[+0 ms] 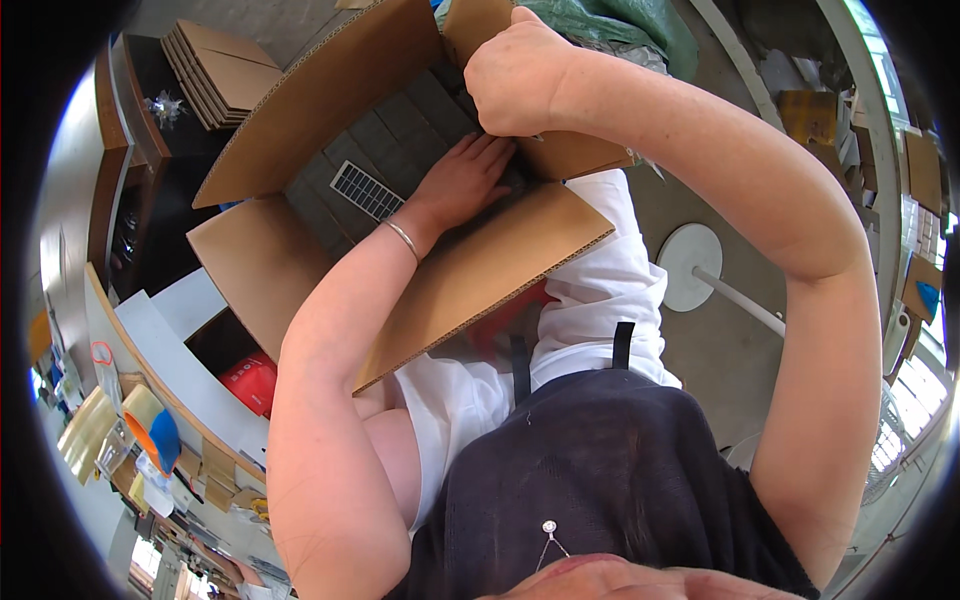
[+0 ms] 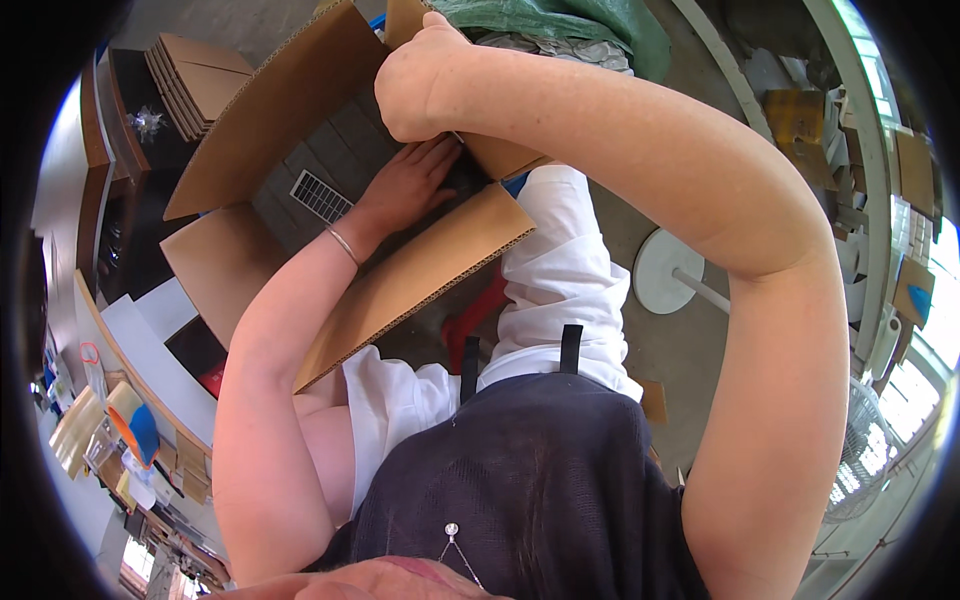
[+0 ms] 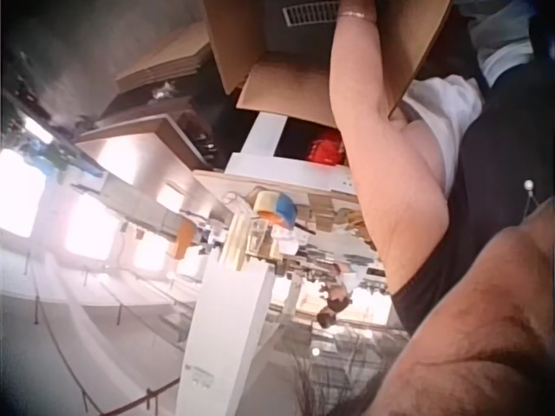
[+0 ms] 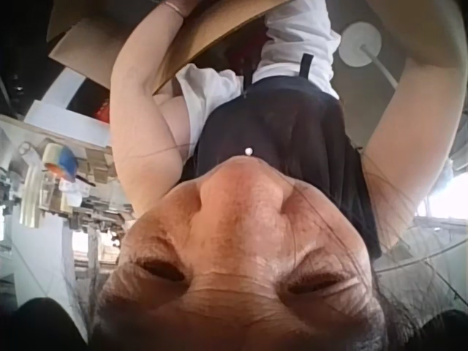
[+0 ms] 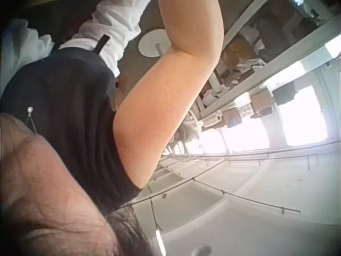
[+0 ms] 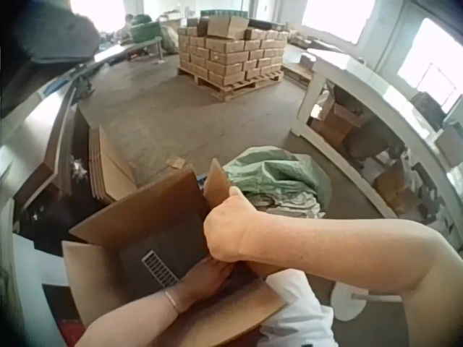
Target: The recorder is packing metal components and paper padding into a cardboard box for shipping.
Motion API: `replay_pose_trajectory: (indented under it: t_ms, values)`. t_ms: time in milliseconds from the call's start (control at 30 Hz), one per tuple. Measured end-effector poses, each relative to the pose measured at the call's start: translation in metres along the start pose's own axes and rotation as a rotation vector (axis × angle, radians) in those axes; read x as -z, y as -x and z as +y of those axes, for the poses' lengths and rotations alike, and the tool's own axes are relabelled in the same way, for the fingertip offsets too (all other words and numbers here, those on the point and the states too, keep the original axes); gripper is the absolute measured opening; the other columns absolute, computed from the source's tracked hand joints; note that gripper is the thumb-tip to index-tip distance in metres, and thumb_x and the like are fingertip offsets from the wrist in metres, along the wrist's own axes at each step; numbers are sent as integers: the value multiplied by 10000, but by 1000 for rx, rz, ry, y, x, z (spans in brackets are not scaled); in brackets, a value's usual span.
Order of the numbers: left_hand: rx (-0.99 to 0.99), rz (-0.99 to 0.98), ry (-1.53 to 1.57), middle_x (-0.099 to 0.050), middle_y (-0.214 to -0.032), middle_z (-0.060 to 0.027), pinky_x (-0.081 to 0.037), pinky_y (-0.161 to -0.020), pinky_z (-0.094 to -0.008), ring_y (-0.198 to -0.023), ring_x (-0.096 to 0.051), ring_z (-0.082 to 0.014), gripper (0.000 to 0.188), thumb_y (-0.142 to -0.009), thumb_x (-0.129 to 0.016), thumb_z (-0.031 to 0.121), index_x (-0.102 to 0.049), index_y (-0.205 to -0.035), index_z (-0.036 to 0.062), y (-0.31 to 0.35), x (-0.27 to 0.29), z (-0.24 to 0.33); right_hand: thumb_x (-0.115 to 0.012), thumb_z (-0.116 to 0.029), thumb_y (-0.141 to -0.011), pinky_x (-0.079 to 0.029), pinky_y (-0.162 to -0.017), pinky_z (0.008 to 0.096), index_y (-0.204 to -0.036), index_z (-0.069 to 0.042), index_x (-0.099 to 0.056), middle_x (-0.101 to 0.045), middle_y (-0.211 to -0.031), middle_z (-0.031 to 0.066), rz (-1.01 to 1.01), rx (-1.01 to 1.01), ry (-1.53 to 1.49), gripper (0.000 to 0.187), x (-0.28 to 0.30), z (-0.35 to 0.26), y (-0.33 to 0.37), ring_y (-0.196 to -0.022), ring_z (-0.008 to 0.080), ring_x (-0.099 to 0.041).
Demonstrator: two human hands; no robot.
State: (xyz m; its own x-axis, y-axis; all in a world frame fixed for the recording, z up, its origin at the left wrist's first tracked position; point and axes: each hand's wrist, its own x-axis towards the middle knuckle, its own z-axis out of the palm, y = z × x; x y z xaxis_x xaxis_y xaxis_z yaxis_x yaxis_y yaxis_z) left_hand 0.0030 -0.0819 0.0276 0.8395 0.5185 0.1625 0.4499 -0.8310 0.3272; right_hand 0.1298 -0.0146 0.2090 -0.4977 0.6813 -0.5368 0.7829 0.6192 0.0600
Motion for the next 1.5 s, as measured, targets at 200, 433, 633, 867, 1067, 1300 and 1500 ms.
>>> replay_pose_trajectory:
  t_ms: [200, 433, 633, 867, 1067, 1300, 1500]
  values:
    - [-6, -18, -14, -470, -1257, -128, -297, -1034, -394, -1207, -403, -263, 535, -794, -584, 315, -491, -1204, -16, 2, 4, 1, -506, -153, -737, -336, -812, 394, -936, -140, -688, -663, -944, 39, -126, -24, 31, 270, 5, -7, -16, -884, 187, -605]
    - [25, -47, 4, -502, -1198, -131, -309, -1011, -397, -1182, -421, -267, 486, -789, -582, 303, -525, -1154, -13, 0, 7, 4, -540, -77, -725, -380, -769, 439, -1016, -153, -675, -639, -1027, 51, -289, -39, 89, 329, 2, -16, -40, -953, 242, -591]
    - [62, 44, 60, -514, -1145, -111, -298, -1011, -393, -1156, -429, -264, 500, -785, -587, 317, -522, -1163, -2, -3, 6, 8, -512, -153, -729, -474, -735, 367, -891, -99, -691, -665, -930, 72, -214, -63, 63, 248, -4, -21, -39, -862, 223, -635]
    - [81, -2, 16, -504, -1137, -87, -313, -996, -393, -1130, -434, -251, 479, -786, -594, 319, -536, -1155, 19, -7, 4, 8, -542, -129, -709, -507, -650, 338, -842, -88, -701, -673, -880, 79, -60, -36, 81, 212, -3, -22, -34, -826, 230, -647]
    - [95, -87, 8, -511, -1096, -85, -329, -976, -406, -1104, -449, -247, 401, -798, -585, 304, -570, -1087, 28, -7, 6, 9, -575, -72, -739, -504, -715, 361, -998, -116, -682, -657, -1009, 56, -188, -78, 128, 283, 9, -14, -27, -926, 211, -629]
    - [50, -37, -32, -502, -1139, -111, -333, -979, -408, -1139, -437, -264, 466, -801, -580, 303, -523, -1167, 20, -4, -4, 6, -575, -90, -731, -512, -683, 339, -904, -91, -700, -670, -932, 82, -107, -99, 105, 213, -12, -14, -36, -868, 226, -645]
    - [45, -35, -35, -490, -1180, -116, -313, -1008, -411, -1170, -420, -269, 501, -802, -579, 288, -490, -1211, 12, 1, -3, 6, -597, -108, -733, -513, -690, 347, -919, -94, -700, -666, -966, 82, -113, -127, 89, 213, -14, -16, -39, -904, 227, -639]
